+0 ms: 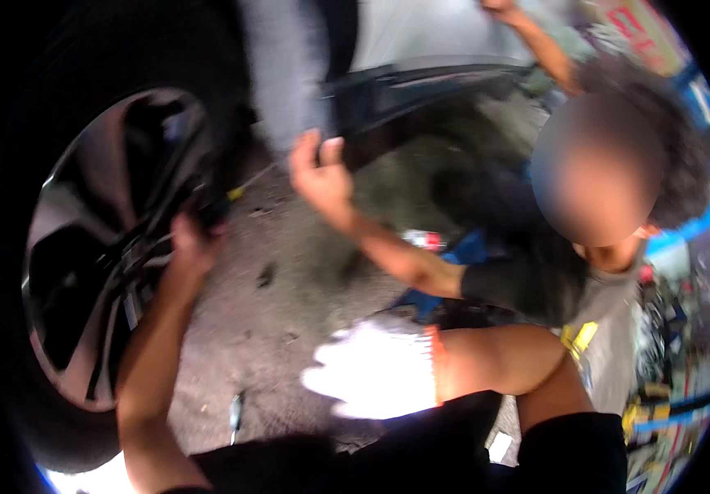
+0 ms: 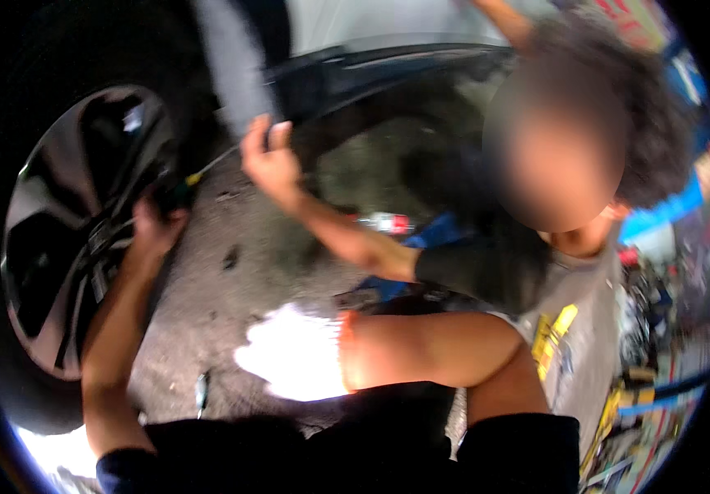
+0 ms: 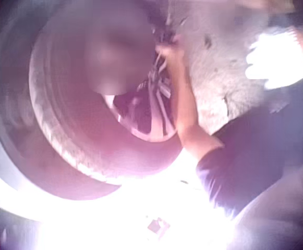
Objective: The person uses a screwdriver to pry and secure a plastic wheel arch liner on a white car. They repeatedly insert the tool into the gap between the tire and the body to adjust the panel, then walk away from the vehicle.
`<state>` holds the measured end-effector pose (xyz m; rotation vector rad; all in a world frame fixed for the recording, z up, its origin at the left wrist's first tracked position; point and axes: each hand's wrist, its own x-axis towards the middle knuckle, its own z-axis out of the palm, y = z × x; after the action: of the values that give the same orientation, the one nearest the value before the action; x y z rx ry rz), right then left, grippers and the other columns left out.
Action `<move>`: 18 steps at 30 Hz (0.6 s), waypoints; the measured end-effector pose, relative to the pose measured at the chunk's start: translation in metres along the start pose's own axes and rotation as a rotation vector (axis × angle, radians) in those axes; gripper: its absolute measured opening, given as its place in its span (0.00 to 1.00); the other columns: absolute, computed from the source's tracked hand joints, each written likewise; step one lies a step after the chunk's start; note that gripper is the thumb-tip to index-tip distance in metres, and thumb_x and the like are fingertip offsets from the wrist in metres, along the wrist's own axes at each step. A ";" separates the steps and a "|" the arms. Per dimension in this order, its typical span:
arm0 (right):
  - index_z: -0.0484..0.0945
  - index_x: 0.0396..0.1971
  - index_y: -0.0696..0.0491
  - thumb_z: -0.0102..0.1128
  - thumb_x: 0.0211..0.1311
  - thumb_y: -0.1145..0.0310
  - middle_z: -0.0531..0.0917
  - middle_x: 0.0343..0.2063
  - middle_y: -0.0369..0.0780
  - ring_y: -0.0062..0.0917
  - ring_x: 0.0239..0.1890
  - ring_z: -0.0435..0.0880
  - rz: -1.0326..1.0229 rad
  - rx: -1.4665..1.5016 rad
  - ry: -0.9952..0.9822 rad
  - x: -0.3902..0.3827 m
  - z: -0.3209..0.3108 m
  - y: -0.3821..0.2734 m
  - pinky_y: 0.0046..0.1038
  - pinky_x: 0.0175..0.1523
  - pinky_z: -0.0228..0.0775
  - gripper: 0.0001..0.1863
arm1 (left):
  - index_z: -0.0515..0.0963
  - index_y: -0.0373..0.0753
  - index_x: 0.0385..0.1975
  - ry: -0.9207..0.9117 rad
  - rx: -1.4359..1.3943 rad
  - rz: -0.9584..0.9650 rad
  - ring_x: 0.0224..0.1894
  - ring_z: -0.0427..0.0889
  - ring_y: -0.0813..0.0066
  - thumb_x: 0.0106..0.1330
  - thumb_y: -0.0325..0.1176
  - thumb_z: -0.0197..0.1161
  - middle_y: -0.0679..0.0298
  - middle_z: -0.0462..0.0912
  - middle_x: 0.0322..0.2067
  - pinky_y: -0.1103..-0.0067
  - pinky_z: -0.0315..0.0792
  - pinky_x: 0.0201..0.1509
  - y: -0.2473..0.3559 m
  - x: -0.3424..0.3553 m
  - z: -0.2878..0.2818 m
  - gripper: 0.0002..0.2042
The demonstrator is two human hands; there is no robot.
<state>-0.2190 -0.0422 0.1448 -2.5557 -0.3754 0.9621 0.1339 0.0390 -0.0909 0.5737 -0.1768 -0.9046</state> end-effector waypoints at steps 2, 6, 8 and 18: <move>0.59 0.67 0.52 0.43 0.69 0.52 0.61 0.66 0.50 0.44 0.68 0.59 -0.066 -0.007 0.107 0.008 0.018 0.003 0.46 0.70 0.50 0.31 | 0.71 0.41 0.49 0.095 -0.151 -0.283 0.24 0.68 0.81 0.69 0.52 0.49 0.61 0.74 0.33 0.89 0.59 0.20 0.003 -0.011 0.012 0.21; 0.62 0.65 0.52 0.45 0.68 0.52 0.64 0.62 0.50 0.44 0.63 0.63 -0.162 -0.056 0.198 0.019 0.013 0.001 0.46 0.65 0.54 0.30 | 0.72 0.34 0.47 -0.100 0.064 -0.472 0.23 0.75 0.77 0.71 0.39 0.54 0.60 0.77 0.31 0.85 0.72 0.25 0.040 -0.010 0.007 0.14; 0.63 0.64 0.52 0.46 0.67 0.52 0.66 0.60 0.50 0.44 0.60 0.65 -0.160 -0.055 0.217 0.019 0.019 0.000 0.46 0.62 0.56 0.29 | 0.75 0.35 0.48 -0.156 1.123 0.330 0.32 0.80 0.68 0.67 0.33 0.60 0.58 0.80 0.38 0.78 0.76 0.35 0.024 -0.014 0.016 0.13; 0.69 0.58 0.52 0.51 0.63 0.53 0.73 0.50 0.50 0.44 0.48 0.75 -0.189 -0.127 0.310 0.022 0.017 0.007 0.45 0.49 0.67 0.27 | 0.72 0.36 0.45 0.220 0.414 0.095 0.26 0.69 0.80 0.72 0.45 0.54 0.65 0.73 0.30 0.80 0.70 0.32 0.016 -0.014 0.079 0.16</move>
<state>-0.2139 -0.0363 0.1172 -2.6673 -0.5890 0.4782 0.1062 0.0261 -0.0147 1.0356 -0.1920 -0.7090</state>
